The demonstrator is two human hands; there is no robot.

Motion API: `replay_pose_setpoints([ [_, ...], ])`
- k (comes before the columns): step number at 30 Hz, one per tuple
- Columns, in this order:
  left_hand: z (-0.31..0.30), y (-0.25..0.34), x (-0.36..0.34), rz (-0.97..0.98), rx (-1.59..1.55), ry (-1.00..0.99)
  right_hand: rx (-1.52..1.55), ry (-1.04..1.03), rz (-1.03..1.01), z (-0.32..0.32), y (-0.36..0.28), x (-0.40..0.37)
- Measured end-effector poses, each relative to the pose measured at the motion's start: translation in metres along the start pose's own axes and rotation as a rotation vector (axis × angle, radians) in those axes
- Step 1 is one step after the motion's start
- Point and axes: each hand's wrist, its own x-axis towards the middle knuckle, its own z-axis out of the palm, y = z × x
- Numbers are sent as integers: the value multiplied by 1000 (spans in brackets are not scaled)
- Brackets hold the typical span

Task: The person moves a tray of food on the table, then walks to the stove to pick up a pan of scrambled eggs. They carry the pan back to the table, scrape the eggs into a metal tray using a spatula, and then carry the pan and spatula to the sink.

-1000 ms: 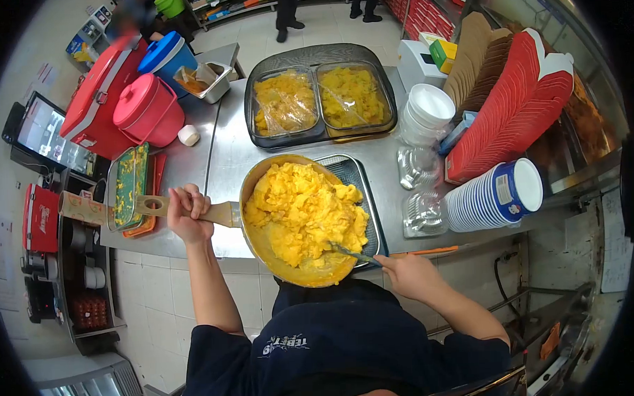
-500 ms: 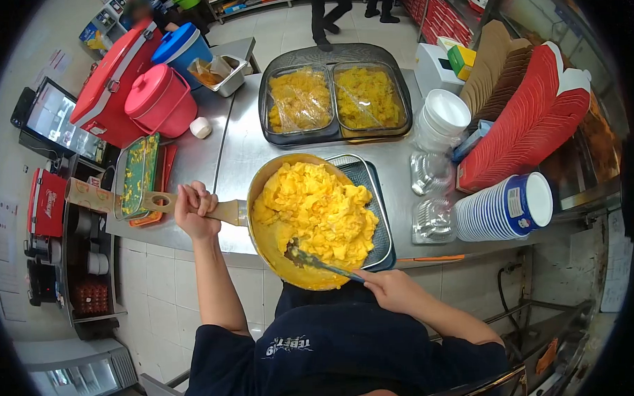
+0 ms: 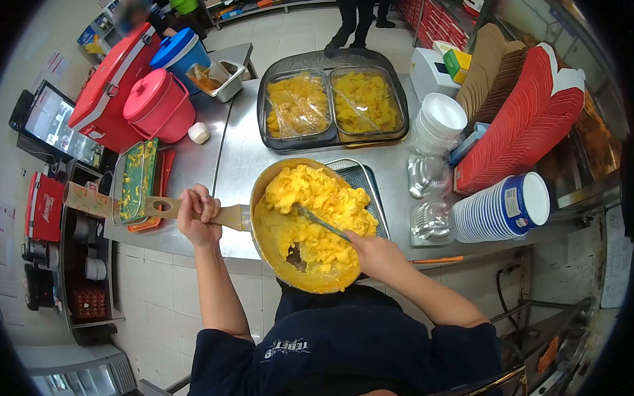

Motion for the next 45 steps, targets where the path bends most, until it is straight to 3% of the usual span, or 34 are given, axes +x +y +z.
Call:
replay_pose_setpoints([
  [4,9,-1,-1,20,-23,-50,70,23,-38,-46,3,-58],
  [7,21,2,0,0,-48,-62,29,-122,-85,-45,11,-92],
  [9,29,3,3,-51,4,24,-179,-150,48,-23,23,-101],
  [12,31,4,17,-113,47,20,-225,30,4,7,39,-89],
  [16,46,6,31,-166,125,33,-214,-1,108,21,44,-80],
  [18,54,8,39,-179,157,33,0,2,213,23,41,-78],
  [21,63,7,45,-190,241,37,86,-58,209,23,39,-71],
  [27,75,3,55,-191,345,59,-61,24,232,10,24,-69],
  [35,84,-6,64,-162,379,36,76,66,66,-28,20,-83],
  [37,91,-6,64,-163,381,42,-16,-100,-16,-20,7,-76],
  [41,100,-6,66,-179,442,18,-167,12,103,34,31,-49],
  [43,106,-4,64,-192,488,-17,-116,8,136,33,34,-45],
  [45,106,-4,64,-182,499,-14,128,-25,228,20,36,-49],
])
